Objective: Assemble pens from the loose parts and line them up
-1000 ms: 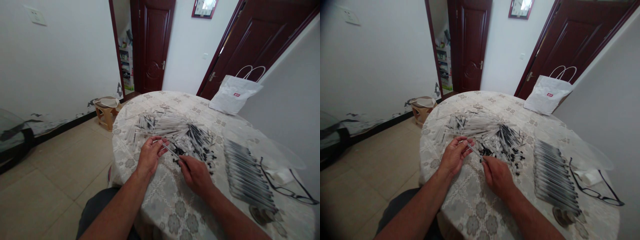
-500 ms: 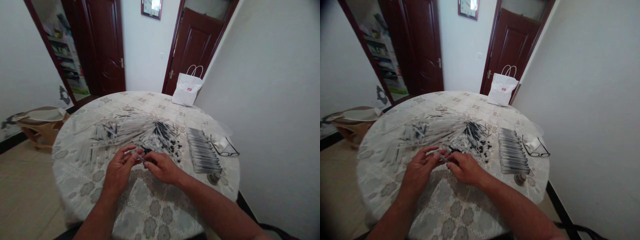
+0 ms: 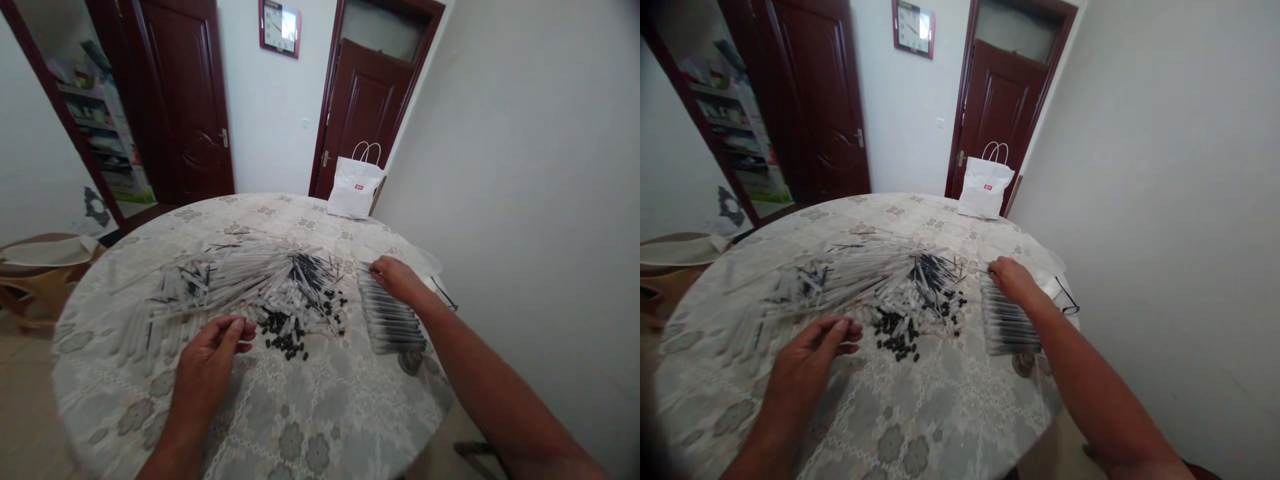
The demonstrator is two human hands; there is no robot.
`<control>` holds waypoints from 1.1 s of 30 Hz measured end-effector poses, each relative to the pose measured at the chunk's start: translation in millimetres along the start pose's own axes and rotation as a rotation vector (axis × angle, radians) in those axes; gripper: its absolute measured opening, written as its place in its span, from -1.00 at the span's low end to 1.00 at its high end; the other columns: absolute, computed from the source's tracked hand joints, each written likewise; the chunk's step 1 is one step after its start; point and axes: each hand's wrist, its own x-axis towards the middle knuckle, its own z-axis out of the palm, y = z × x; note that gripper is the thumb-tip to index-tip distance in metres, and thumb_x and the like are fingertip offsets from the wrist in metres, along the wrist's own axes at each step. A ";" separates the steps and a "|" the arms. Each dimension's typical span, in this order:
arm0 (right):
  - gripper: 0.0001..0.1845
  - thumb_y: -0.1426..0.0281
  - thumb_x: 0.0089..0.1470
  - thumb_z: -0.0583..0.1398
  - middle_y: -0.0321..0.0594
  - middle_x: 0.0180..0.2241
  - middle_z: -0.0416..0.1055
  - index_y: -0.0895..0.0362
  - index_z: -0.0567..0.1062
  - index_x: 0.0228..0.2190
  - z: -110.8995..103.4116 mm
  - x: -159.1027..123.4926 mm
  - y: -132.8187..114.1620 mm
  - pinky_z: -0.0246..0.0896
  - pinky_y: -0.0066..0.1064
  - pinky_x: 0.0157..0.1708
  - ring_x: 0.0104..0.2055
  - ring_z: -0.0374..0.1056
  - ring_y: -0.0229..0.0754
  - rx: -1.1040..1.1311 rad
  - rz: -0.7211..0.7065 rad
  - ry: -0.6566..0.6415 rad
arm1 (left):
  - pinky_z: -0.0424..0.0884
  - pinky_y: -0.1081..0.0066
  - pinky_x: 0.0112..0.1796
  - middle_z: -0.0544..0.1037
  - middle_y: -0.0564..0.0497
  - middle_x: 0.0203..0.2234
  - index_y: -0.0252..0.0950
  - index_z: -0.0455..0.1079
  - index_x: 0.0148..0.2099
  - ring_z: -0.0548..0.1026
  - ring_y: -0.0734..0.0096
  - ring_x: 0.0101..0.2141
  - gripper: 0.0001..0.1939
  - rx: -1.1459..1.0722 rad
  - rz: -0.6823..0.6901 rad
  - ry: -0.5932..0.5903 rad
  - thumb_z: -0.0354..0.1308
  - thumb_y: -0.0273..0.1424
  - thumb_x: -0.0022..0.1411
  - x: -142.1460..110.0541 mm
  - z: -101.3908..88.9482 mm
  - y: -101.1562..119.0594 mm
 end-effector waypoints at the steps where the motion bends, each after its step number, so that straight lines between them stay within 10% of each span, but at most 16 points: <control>1: -0.79 0.45 0.27 0.18 -0.03 -0.17 0.52 0.17 0.63 -0.15 6.0 5.8 17.0 0.22 -0.38 -0.08 -0.10 0.42 -0.12 -0.021 0.035 -0.012 | 0.59 0.21 -0.26 0.67 -0.08 -0.29 -0.23 0.50 -0.11 0.64 0.15 -0.31 -0.59 0.009 0.003 0.001 0.26 -0.01 0.21 0.5 -0.3 -0.2; 6: -0.73 0.43 0.29 0.15 0.04 -0.12 0.54 0.20 0.64 -0.11 35.3 28.1 57.7 0.21 -0.38 -0.06 -0.06 0.43 -0.10 -0.091 0.137 -0.107 | 0.58 0.25 -0.29 0.67 -0.06 -0.28 -0.22 0.50 -0.11 0.64 0.19 -0.34 -0.59 0.053 0.005 0.018 0.23 0.01 0.23 2.8 -2.6 1.4; 21: -0.55 0.55 0.24 0.07 0.01 0.02 0.52 0.10 0.58 0.06 63.4 44.6 52.7 0.24 -0.40 -0.02 0.07 0.42 -0.06 -0.189 0.179 -0.298 | 0.57 0.27 -0.33 0.65 -0.04 -0.34 -0.24 0.51 -0.17 0.61 0.24 -0.38 -0.62 0.000 -0.013 0.073 0.25 -0.03 0.23 2.5 -4.8 3.2; 28: -0.52 0.60 0.24 0.04 0.10 0.03 0.50 0.16 0.55 0.09 44.6 40.9 31.5 0.24 -0.32 -0.02 0.09 0.41 0.01 -0.198 0.155 -0.230 | 0.56 0.31 -0.39 0.62 -0.07 -0.35 -0.28 0.49 -0.20 0.59 0.23 -0.34 -0.65 -0.096 0.020 0.078 0.24 -0.07 0.25 0.9 -3.3 5.5; 33: -0.61 0.39 0.36 0.02 0.00 0.03 0.51 0.11 0.53 0.08 17.5 32.5 -32.7 0.22 -0.34 0.00 0.06 0.42 -0.04 -0.114 0.035 -0.153 | 0.54 0.34 -0.42 0.61 -0.08 -0.35 -0.30 0.49 -0.19 0.58 0.25 -0.36 -0.63 -0.177 -0.010 0.094 0.26 -0.07 0.22 0.8 -3.7 5.5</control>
